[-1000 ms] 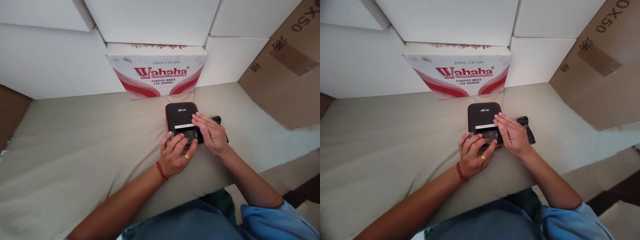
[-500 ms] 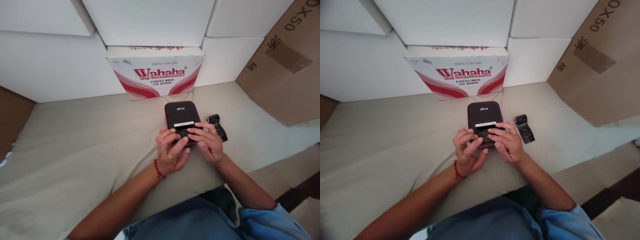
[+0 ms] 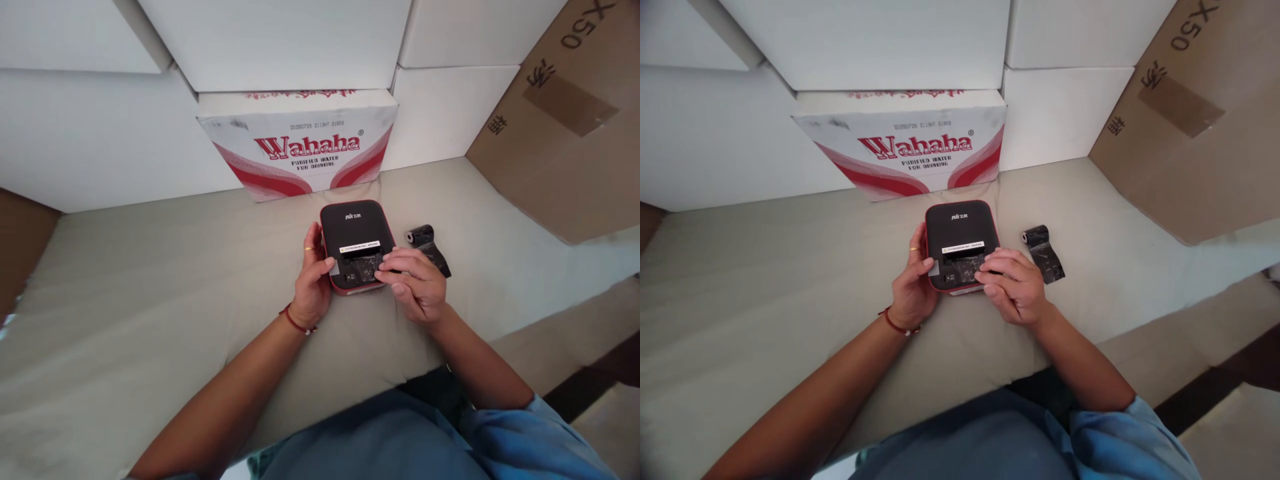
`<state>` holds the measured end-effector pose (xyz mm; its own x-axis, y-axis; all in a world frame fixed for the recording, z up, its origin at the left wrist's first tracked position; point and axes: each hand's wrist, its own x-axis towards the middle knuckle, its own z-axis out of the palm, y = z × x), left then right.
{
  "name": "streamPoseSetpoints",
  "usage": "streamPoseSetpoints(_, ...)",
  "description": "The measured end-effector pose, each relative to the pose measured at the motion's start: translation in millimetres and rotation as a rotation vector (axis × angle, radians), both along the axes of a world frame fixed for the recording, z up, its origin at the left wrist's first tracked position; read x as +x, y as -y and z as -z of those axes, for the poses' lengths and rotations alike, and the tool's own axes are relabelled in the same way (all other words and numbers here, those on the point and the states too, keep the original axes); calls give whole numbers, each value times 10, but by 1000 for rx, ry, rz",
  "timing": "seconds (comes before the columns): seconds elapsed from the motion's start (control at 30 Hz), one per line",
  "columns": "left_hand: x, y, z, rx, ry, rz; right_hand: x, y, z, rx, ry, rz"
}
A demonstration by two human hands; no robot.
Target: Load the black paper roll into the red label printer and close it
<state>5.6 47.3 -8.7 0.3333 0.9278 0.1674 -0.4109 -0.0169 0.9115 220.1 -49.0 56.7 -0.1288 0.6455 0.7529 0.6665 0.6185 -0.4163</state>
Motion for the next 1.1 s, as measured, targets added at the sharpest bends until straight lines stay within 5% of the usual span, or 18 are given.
streamPoseSetpoints(0.47,-10,27,-13,-86,77,3,-27,-27,-67,93,80,-50)
streamPoseSetpoints(0.6,22,14,-5,-80,109,-13,-38,-39,-246,65,130,-52)
streamPoseSetpoints(0.73,49,5,-11,-80,170,-13,-63,-212,-627,-262,201,47)
streamPoseSetpoints(0.9,77,-12,-16,-127,203,-49,-271,-726,-1002,-861,768,222)
streamPoseSetpoints(1.1,101,-44,20,-143,201,-39,-584,-1171,-1083,-1021,1055,215)
